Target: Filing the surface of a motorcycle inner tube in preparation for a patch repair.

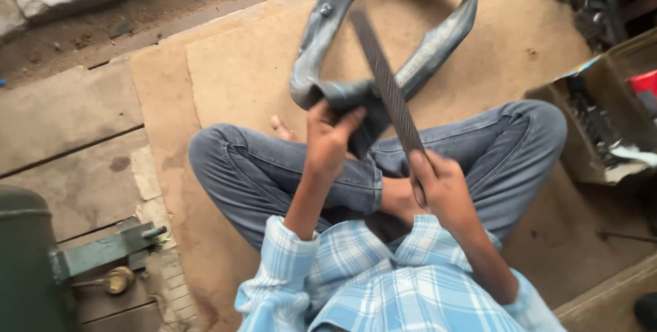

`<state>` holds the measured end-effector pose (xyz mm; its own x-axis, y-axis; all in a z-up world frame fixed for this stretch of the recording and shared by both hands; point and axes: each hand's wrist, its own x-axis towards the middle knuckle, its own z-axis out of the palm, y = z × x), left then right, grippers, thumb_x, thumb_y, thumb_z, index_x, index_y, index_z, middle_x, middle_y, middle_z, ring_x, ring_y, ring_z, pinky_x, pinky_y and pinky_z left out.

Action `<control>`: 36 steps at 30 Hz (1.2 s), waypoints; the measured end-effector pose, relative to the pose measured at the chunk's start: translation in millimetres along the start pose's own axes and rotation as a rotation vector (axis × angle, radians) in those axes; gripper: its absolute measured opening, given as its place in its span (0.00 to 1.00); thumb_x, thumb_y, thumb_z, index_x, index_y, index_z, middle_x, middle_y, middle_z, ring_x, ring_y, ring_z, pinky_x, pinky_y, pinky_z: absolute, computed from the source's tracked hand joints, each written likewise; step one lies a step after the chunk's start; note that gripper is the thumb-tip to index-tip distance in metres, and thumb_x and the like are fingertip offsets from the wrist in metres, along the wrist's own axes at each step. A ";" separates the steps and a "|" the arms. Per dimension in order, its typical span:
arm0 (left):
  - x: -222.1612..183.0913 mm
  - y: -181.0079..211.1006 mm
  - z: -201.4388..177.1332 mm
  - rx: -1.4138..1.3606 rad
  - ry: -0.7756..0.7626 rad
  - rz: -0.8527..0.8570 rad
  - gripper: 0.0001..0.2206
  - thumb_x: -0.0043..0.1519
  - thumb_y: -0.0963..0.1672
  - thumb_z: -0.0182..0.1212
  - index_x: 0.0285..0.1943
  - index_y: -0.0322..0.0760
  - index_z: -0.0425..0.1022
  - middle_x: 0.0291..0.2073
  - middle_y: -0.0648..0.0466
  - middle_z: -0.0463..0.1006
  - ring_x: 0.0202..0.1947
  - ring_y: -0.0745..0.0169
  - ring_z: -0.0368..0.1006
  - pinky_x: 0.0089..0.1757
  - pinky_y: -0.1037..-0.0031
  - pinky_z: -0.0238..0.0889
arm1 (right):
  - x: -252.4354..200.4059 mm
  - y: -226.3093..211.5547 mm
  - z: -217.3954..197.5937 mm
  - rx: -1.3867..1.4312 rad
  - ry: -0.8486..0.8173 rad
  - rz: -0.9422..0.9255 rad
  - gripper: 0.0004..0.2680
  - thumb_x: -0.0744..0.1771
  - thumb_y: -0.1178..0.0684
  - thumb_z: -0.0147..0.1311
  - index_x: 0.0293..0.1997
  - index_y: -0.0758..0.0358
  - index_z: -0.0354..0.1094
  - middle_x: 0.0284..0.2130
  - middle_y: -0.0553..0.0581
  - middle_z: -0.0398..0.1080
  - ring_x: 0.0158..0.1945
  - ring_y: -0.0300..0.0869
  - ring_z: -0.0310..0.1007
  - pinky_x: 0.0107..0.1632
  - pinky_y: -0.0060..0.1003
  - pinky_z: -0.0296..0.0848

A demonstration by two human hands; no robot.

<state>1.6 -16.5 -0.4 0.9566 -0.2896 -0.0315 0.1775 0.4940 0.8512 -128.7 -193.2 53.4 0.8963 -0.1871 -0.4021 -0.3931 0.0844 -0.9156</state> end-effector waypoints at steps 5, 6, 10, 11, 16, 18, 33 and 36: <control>9.5 26.4 9.2 -0.144 0.076 0.049 0.12 0.65 0.34 0.60 0.58 0.24 0.73 0.50 0.47 0.80 0.51 0.62 0.77 0.55 0.74 0.69 | -37.7 21.6 2.4 -0.317 0.121 -0.132 0.12 0.69 0.46 0.51 0.36 0.65 0.70 0.13 0.49 0.63 0.16 0.32 0.61 0.20 0.32 0.60; 7.6 28.4 10.5 -0.205 0.077 0.073 0.13 0.64 0.34 0.59 0.59 0.25 0.72 0.52 0.48 0.80 0.53 0.62 0.76 0.57 0.74 0.68 | -39.7 24.0 2.9 -0.399 0.155 -0.181 0.11 0.69 0.46 0.51 0.39 0.65 0.72 0.13 0.49 0.64 0.16 0.33 0.63 0.20 0.33 0.62; -8.4 10.9 12.1 -0.211 0.095 0.052 0.12 0.65 0.34 0.59 0.57 0.23 0.73 0.50 0.46 0.81 0.50 0.61 0.77 0.56 0.73 0.69 | -10.3 18.3 16.0 -0.361 0.141 -0.283 0.12 0.70 0.46 0.50 0.38 0.66 0.71 0.15 0.49 0.63 0.18 0.33 0.62 0.22 0.33 0.62; -12.3 5.5 13.6 -0.155 0.092 0.023 0.11 0.65 0.33 0.59 0.57 0.22 0.74 0.48 0.46 0.81 0.49 0.61 0.77 0.54 0.73 0.69 | 0.4 11.6 18.8 -0.260 0.115 -0.252 0.13 0.71 0.46 0.50 0.35 0.66 0.69 0.15 0.48 0.62 0.18 0.32 0.60 0.22 0.32 0.60; -17.7 -7.4 7.4 -0.045 0.039 0.045 0.11 0.64 0.32 0.58 0.54 0.23 0.76 0.48 0.48 0.81 0.50 0.63 0.77 0.55 0.74 0.69 | 21.2 -14.4 21.4 0.020 0.001 -0.110 0.15 0.71 0.45 0.49 0.27 0.64 0.63 0.13 0.47 0.58 0.15 0.30 0.54 0.18 0.29 0.52; -11.4 -4.6 2.2 -0.118 -0.021 0.041 0.11 0.65 0.32 0.57 0.55 0.24 0.76 0.48 0.47 0.82 0.50 0.62 0.78 0.55 0.73 0.70 | 13.6 -6.7 15.7 -0.006 -0.027 -0.131 0.16 0.72 0.45 0.48 0.27 0.63 0.63 0.12 0.46 0.58 0.14 0.29 0.54 0.18 0.28 0.53; -17.6 -38.4 -4.4 -0.174 0.080 -0.088 0.13 0.60 0.31 0.62 0.53 0.24 0.76 0.49 0.47 0.81 0.50 0.61 0.78 0.55 0.71 0.70 | 33.5 -12.8 24.1 -0.083 0.068 -0.113 0.15 0.72 0.47 0.50 0.30 0.69 0.64 0.12 0.48 0.58 0.14 0.32 0.55 0.18 0.33 0.52; -7.8 -6.8 -3.7 -0.194 -0.031 -0.016 0.10 0.64 0.32 0.61 0.54 0.23 0.78 0.50 0.46 0.82 0.51 0.60 0.78 0.57 0.71 0.69 | 23.3 -10.3 17.7 -0.137 0.080 -0.141 0.15 0.71 0.48 0.53 0.31 0.72 0.66 0.15 0.49 0.61 0.17 0.31 0.57 0.20 0.33 0.54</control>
<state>-6.3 -14.6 -7.9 0.9462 -0.3225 -0.0254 0.2367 0.6367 0.7339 -100.1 -181.1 53.6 0.9274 -0.2653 -0.2638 -0.2941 -0.0810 -0.9524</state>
